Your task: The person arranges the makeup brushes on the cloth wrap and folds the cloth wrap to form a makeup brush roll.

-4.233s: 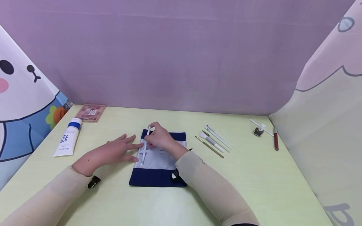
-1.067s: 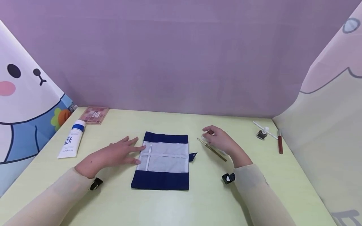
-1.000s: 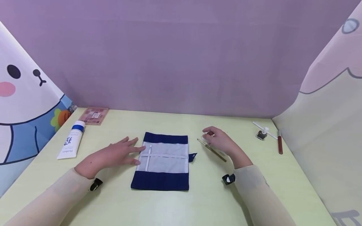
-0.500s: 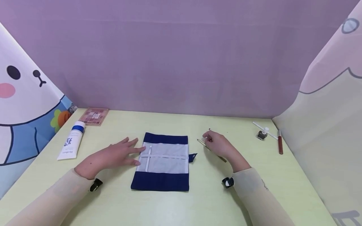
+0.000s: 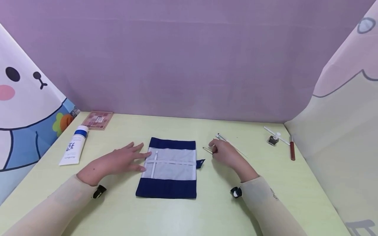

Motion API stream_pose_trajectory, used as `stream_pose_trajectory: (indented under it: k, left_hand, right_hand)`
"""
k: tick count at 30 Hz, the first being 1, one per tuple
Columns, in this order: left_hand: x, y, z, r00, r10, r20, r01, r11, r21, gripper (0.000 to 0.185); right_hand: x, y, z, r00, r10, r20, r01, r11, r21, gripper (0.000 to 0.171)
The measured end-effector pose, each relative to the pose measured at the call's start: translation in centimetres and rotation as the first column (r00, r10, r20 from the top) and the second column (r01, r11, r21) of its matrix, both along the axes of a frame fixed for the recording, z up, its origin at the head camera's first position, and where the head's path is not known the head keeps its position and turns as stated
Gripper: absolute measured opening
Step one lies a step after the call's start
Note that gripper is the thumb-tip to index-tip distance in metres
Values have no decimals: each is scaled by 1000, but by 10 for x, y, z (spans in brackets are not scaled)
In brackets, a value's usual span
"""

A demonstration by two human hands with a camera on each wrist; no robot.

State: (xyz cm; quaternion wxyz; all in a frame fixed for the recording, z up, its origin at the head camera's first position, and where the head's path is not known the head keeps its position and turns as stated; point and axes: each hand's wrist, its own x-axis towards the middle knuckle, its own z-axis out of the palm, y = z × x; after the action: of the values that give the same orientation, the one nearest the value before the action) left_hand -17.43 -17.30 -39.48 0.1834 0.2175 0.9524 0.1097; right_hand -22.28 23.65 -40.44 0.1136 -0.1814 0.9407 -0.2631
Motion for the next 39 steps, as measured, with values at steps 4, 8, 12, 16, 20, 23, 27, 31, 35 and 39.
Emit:
stream_pose_trajectory:
  k: [4,8,12,16,20,23,27,31,35,39]
  left_hand:
    - [2,0,3,1000,-10,2,10,1000,4,67]
    - [3,1,5,1000,-19,-2,19,1000,5,67]
    - [4,2,6,1000,-18,-4,18,1000,4,67]
    - [4,2,6,1000,-14,-3,14,1000,9,68]
    - [4,2,5,1000,-10,3,10,1000,8,68]
    - [4,2,5,1000,-4,8,4,1000,8,68]
    - [4,2,4,1000,3,13,-3,1000,7,68]
    - [3,3,4,1000,6,15,-6,1000,2,68]
    - [3,2,3,1000,10,17,-10,1000,0,69]
    - [4,2,3,1000,8,12,-8,1000,3,69]
  right_hand:
    - [0,-1,1,1000,16,-14,-16,1000,22,38]
    - [1,-2,2,999,33,-18,-32,999,44,37]
    - [1,-3,3,1000,28,-7,-27,998,63,38]
    - [0,-2,4,1000,21,9,-22,997,69,38]
    - [-1,-2,5,1000,14,27,-16,998,68,38]
    - [-1,-1,6,999,-6,47,3,999,52,39]
    - [-2,2,8,998,-20,66,19,1000,5,41]
    - [-4,6,9,996,-20,83,26,997,-76,40]
    - [-9,8,11,990,-30,135,52,985,-163,41]
    - [-12,8,13,980,-34,196,81,968,-237,44]
